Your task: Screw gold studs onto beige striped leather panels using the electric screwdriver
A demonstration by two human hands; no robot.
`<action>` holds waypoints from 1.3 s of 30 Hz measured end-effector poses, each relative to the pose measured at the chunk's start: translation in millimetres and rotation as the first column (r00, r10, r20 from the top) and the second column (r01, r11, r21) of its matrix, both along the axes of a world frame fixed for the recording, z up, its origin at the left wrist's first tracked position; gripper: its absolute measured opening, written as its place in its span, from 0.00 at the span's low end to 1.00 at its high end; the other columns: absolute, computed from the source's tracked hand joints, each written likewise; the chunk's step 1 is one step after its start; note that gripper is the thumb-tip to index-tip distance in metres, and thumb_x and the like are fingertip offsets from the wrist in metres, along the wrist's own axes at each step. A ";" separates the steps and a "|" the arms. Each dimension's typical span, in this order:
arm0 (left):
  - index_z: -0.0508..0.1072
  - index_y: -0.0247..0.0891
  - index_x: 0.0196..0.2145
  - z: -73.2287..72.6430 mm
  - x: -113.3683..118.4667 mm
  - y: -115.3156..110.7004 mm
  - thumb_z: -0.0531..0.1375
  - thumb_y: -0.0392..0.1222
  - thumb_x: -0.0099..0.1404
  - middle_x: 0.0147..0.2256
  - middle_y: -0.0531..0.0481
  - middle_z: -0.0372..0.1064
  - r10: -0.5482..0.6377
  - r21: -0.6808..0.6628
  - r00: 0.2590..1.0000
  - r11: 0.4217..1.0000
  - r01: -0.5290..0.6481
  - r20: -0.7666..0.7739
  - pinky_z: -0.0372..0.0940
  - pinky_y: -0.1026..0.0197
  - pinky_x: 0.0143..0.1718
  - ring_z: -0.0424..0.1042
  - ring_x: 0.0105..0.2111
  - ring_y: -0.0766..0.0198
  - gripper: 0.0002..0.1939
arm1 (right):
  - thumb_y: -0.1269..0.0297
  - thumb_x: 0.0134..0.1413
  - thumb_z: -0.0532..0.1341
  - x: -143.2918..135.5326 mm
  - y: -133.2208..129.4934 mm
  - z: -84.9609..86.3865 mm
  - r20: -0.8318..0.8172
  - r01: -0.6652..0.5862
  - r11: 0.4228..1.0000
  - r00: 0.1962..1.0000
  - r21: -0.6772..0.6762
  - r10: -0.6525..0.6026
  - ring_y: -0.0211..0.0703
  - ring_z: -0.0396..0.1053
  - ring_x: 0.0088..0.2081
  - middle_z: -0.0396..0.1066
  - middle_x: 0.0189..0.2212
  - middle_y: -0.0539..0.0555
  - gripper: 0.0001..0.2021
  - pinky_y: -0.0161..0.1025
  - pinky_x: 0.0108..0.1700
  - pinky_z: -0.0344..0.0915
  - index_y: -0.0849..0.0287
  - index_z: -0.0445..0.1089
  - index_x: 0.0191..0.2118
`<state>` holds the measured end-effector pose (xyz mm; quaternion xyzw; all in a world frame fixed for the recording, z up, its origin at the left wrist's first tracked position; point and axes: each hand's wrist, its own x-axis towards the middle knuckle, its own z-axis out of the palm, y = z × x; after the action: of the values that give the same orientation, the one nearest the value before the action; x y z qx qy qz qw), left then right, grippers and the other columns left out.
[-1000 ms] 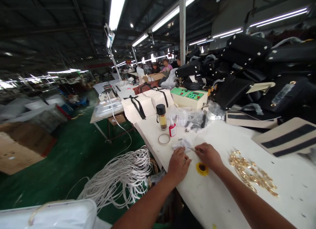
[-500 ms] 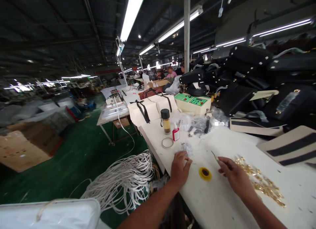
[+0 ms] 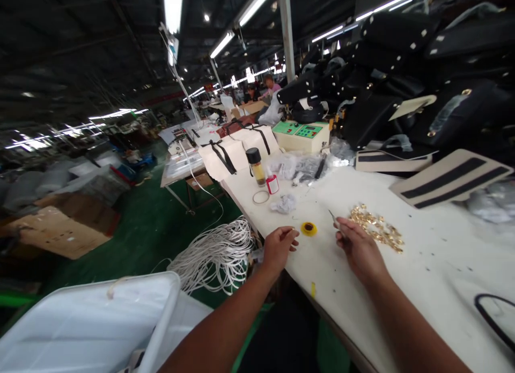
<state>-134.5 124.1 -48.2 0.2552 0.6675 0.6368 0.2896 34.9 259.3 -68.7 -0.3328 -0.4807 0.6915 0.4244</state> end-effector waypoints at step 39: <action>0.81 0.36 0.43 -19.5 0.8 20.2 0.70 0.48 0.59 0.31 0.49 0.79 -0.080 -0.028 0.990 0.996 0.084 0.113 0.71 0.63 0.29 0.75 0.26 0.66 0.17 | 0.47 0.61 0.62 -26.8 -14.8 -0.1 0.540 -0.117 0.943 0.839 0.313 -0.075 0.41 0.69 0.24 0.77 0.28 0.53 0.22 0.40 0.32 0.67 0.58 0.77 0.51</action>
<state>-133.7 144.3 -67.7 0.2415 0.6494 0.6267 0.3567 8.2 244.4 -68.9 -0.4331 -0.6948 0.4817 0.3125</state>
